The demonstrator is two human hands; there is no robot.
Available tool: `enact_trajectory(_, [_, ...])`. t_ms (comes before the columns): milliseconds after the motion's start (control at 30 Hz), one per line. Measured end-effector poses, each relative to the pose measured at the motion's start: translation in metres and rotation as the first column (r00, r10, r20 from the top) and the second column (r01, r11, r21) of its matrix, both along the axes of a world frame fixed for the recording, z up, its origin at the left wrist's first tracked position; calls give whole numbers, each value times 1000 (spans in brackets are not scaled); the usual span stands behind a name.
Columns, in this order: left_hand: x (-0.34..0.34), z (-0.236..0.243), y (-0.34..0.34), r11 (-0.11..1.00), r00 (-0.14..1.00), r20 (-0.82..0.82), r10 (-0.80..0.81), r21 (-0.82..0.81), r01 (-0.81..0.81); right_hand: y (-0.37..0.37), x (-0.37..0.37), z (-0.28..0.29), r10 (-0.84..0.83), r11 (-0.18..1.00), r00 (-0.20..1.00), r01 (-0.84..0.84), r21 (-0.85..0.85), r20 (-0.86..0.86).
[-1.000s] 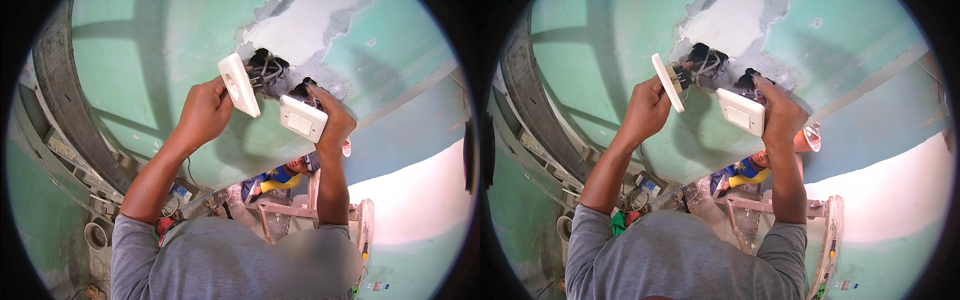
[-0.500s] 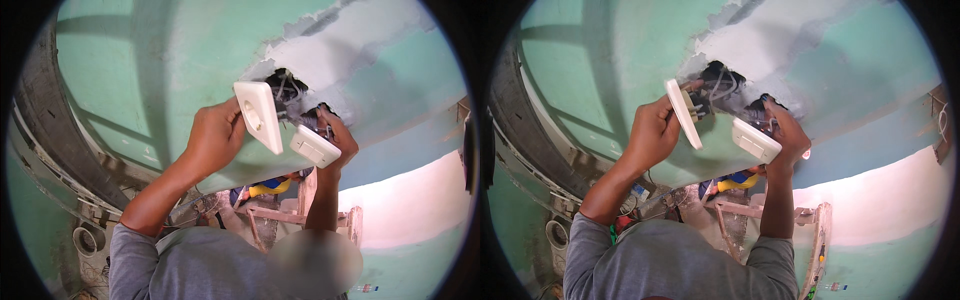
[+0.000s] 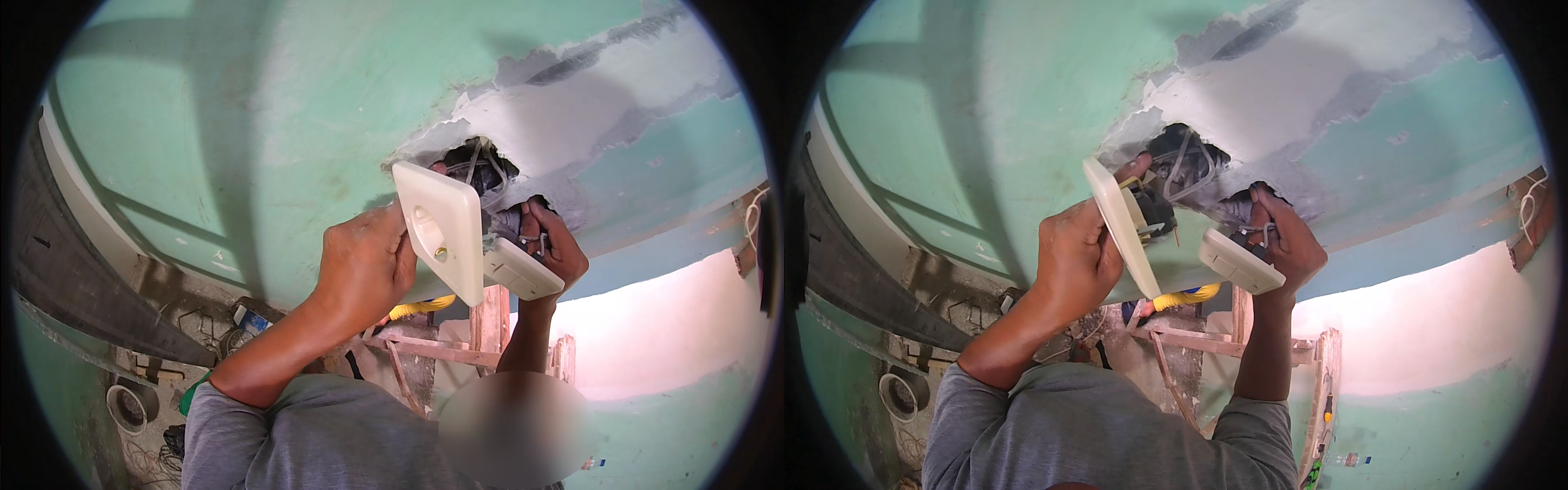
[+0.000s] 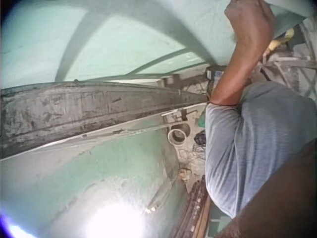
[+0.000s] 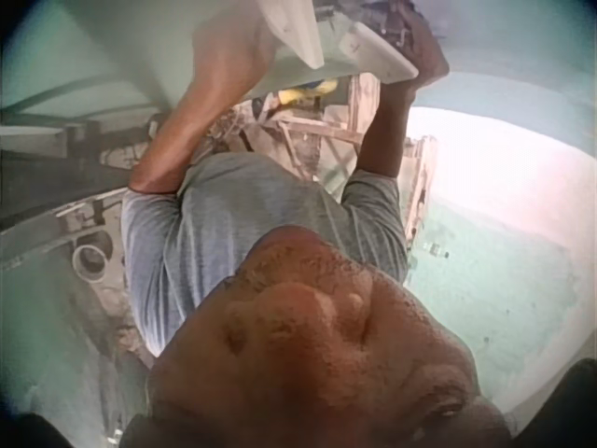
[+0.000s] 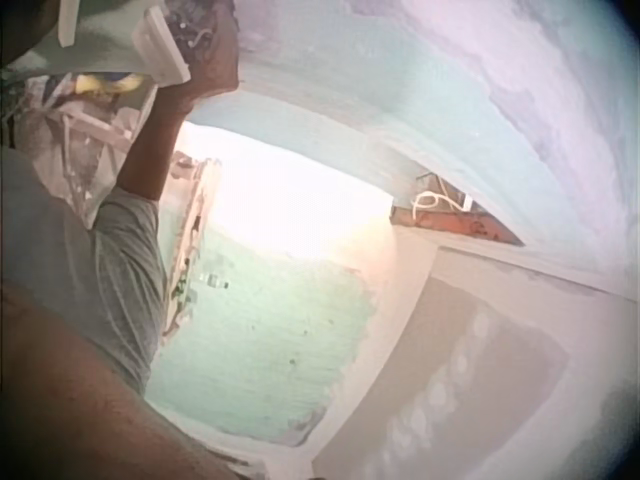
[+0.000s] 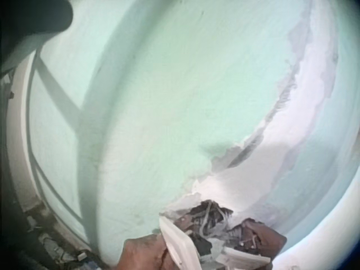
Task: The person installs electrical switches into wall cutouts by connecting wires to terminals and securing the devices. Another person is visible in the background holding a putty knife and observing.
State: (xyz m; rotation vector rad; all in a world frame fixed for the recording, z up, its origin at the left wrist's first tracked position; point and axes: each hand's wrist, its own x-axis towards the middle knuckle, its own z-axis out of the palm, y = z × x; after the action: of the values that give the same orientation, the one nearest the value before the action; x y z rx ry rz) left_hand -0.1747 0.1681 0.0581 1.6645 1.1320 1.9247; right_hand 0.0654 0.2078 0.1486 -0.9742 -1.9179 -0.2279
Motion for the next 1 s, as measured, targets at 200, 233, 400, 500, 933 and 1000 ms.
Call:
enact_trajectory(200, [-7, 4, 3, 999, 993, -115, -10, -53, 4, 2, 2, -1, 31, 999, 1000, -31, 19, 0])
enact_trajectory(233, [-7, 5, 2, 999, 992, -125, 7, -38, -11, 2, 2, -2, 35, 999, 999, -35, 26, -4])
enact_trajectory(400, [-5, 11, -2, 999, 990, -135, 42, -2, -43, 4, 11, -4, -7, 1000, 1000, 7, 6, 6])
enact_trajectory(500, [-9, 13, -3, 999, 987, -156, 32, -37, -38, -3, -1, 7, -19, 1000, 998, 18, 18, 55])
enact_trajectory(933, [-1, 31, 9, 1000, 988, -154, 24, -7, -26, 5, 10, 0, 50, 995, 997, -55, 80, 56])
enact_trajectory(1000, [3, 28, 14, 994, 982, -158, 106, 36, -102, 7, 12, -2, 61, 994, 996, -67, 90, 59])
